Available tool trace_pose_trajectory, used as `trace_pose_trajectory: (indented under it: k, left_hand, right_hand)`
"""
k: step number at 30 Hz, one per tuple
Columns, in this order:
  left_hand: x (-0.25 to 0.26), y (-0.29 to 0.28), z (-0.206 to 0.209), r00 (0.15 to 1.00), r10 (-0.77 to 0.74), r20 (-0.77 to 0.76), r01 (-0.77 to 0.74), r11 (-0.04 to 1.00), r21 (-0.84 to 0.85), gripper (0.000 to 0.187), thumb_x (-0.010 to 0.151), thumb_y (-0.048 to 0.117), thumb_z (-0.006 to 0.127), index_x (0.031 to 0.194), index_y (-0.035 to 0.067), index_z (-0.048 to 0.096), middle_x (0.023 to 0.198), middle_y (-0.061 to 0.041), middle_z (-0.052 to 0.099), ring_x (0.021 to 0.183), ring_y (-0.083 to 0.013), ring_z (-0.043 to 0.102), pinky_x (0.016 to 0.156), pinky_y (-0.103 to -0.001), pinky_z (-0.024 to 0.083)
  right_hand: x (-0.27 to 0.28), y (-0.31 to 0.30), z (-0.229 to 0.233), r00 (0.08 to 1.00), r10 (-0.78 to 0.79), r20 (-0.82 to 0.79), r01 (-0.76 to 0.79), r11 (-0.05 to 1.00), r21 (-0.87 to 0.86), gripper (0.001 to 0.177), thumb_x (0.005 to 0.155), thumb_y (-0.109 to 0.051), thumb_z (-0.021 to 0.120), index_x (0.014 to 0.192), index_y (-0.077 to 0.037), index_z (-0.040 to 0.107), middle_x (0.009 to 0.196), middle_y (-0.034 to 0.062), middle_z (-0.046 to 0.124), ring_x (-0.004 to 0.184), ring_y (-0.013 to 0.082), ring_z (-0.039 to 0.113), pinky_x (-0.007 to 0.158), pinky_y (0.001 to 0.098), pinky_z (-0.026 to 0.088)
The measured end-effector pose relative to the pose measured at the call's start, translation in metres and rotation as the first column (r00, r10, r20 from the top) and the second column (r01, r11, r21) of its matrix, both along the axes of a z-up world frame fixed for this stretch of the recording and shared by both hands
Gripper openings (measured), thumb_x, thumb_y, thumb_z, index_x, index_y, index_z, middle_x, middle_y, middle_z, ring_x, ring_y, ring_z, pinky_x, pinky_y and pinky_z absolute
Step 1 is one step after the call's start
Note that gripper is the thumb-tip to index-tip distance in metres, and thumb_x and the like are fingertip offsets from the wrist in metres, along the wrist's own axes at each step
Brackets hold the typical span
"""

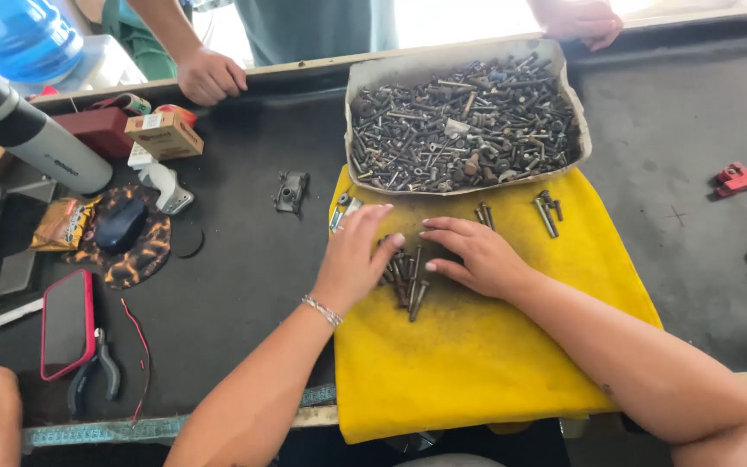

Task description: The person sorts small metal fasteners from a large container onto a yellow cloth on a workbench. They pick up individual fasteners, inspect them, and place them into small piles on the cloth.

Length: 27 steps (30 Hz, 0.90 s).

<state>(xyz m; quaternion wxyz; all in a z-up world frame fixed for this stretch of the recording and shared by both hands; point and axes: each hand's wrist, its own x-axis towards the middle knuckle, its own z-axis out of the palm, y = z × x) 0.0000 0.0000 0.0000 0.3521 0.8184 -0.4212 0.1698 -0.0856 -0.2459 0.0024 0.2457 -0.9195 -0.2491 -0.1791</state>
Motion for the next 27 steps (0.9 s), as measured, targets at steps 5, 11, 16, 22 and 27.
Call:
trace_pose_trajectory:
  k: [5,11,16,22,27]
  left_hand:
    - [0.033,-0.019,0.016,0.989,0.127,0.079,-0.129,0.991,0.027,0.034,0.105,0.041,0.057,0.127,0.017,0.067,0.115,-0.005,0.066,0.109,-0.0307,0.068,0.091,-0.045,0.056]
    - [0.123,-0.072,-0.001,0.938,0.309,0.157,-0.343,0.894,0.290,0.021,0.097,0.039,0.064,0.111,0.024,0.070,0.103,0.001,0.067,0.104,-0.0256,0.067,0.087,-0.043,0.056]
    - [0.176,-0.111,-0.019,0.930,0.351,0.112,-0.357,0.786,0.505,0.020,0.087,0.039,0.076,0.101,0.025,0.073,0.095,0.001,0.066,0.103,-0.0255,0.064,0.087,-0.043,0.053]
    - [0.162,-0.121,-0.018,0.887,0.406,0.219,-0.460,0.750,0.475,0.020,0.091,0.036,0.073,0.098,0.017,0.071,0.096,-0.003,0.067,0.104,-0.0273,0.064,0.084,-0.044,0.054]
    - [0.147,-0.100,0.013,0.837,0.249,-0.487,-0.321,0.945,-0.068,0.025,0.103,0.038,0.058,0.103,0.015,0.068,0.096,-0.003,0.078,0.109,-0.0285,0.070,0.094,-0.045,0.054]
  right_hand:
    - [0.006,-0.004,-0.006,0.999,-0.034,0.029,0.032,0.996,0.080,0.033,0.098,-0.039,0.066,0.118,-0.013,0.071,0.124,0.0085,0.069,0.116,0.0306,0.068,0.093,0.0449,0.056]
    - [0.005,-0.004,-0.004,0.999,-0.046,0.018,0.043,0.993,0.106,0.024,0.099,-0.034,0.066,0.107,-0.013,0.073,0.117,0.0076,0.072,0.110,0.0312,0.071,0.087,0.0451,0.058]
    - [0.008,-0.008,-0.003,0.999,-0.025,0.042,0.019,0.989,0.143,0.021,0.098,-0.032,0.068,0.104,-0.013,0.075,0.114,0.0080,0.074,0.106,0.0324,0.073,0.082,0.0457,0.059]
    - [0.008,-0.011,-0.007,0.998,-0.037,0.041,0.030,0.988,0.155,0.019,0.098,-0.031,0.068,0.101,-0.014,0.076,0.112,0.0059,0.074,0.105,0.0307,0.073,0.082,0.0443,0.060]
    - [0.010,-0.012,-0.006,0.998,-0.012,0.057,0.003,0.987,0.161,0.019,0.098,-0.030,0.068,0.104,-0.014,0.075,0.112,0.0062,0.074,0.104,0.0316,0.073,0.081,0.0442,0.060]
